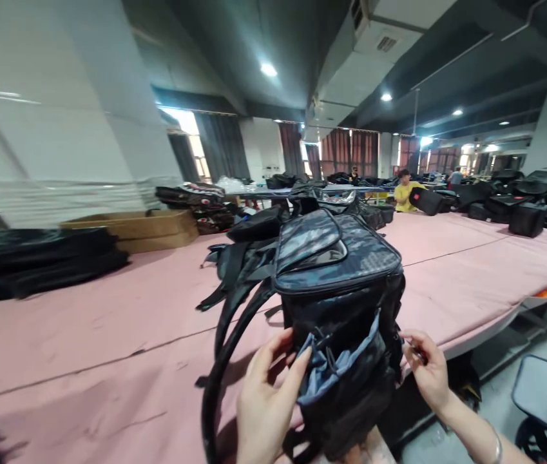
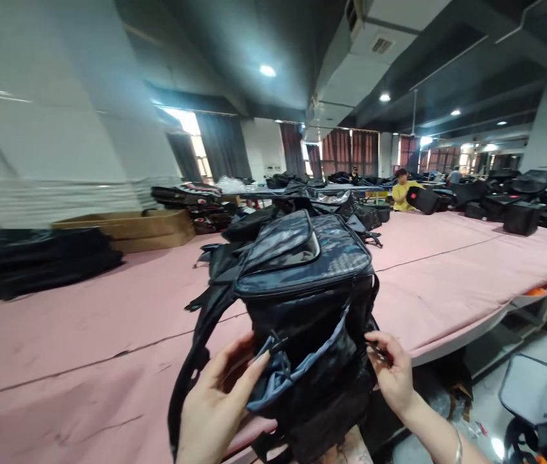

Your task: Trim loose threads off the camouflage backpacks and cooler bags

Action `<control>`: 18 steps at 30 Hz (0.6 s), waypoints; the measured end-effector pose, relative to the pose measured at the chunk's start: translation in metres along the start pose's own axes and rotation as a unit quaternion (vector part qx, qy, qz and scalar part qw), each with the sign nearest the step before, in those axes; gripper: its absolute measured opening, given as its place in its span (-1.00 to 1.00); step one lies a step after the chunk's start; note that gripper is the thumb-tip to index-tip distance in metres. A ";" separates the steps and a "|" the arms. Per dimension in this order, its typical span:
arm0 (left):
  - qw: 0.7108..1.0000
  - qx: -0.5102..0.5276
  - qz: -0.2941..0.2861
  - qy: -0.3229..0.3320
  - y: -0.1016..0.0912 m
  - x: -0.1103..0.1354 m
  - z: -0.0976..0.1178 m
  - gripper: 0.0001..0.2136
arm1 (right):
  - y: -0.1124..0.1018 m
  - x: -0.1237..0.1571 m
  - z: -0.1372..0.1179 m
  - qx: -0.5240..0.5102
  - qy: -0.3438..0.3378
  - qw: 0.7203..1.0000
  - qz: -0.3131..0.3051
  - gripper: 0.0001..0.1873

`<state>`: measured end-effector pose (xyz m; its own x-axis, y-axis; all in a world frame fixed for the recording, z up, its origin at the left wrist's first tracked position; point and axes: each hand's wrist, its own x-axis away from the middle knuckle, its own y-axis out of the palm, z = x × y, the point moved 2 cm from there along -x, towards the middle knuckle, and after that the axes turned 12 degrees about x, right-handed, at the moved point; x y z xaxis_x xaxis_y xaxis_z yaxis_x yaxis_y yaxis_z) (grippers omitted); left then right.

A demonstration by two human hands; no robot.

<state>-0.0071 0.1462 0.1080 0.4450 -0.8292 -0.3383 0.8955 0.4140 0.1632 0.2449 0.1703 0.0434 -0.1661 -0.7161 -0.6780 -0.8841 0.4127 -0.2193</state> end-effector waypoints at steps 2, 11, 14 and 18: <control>1.000 -0.003 0.004 -0.006 -0.001 0.003 0.000 -0.49 | 0.000 -0.022 -0.028 0.027 -0.114 0.991 -0.066 -0.67; 0.999 -0.028 0.017 0.031 -0.004 0.005 0.000 -0.54 | 0.007 -0.033 -0.038 0.018 -0.131 0.986 -0.098 -0.58; 0.999 0.001 -0.022 0.039 -0.006 0.005 -0.010 -0.56 | 0.005 -0.017 -0.017 -0.061 -0.007 0.997 -0.049 -0.60; 0.996 0.069 -0.020 -0.053 -0.029 0.011 -0.060 -0.55 | 0.000 0.000 0.013 -0.160 0.178 0.969 0.065 -0.60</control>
<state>-0.0284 0.1473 0.0443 0.4009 -0.8817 -0.2490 0.9011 0.3305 0.2806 0.2511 0.1774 0.0338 -0.3755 -0.8420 -0.3873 -0.9260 0.3579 0.1200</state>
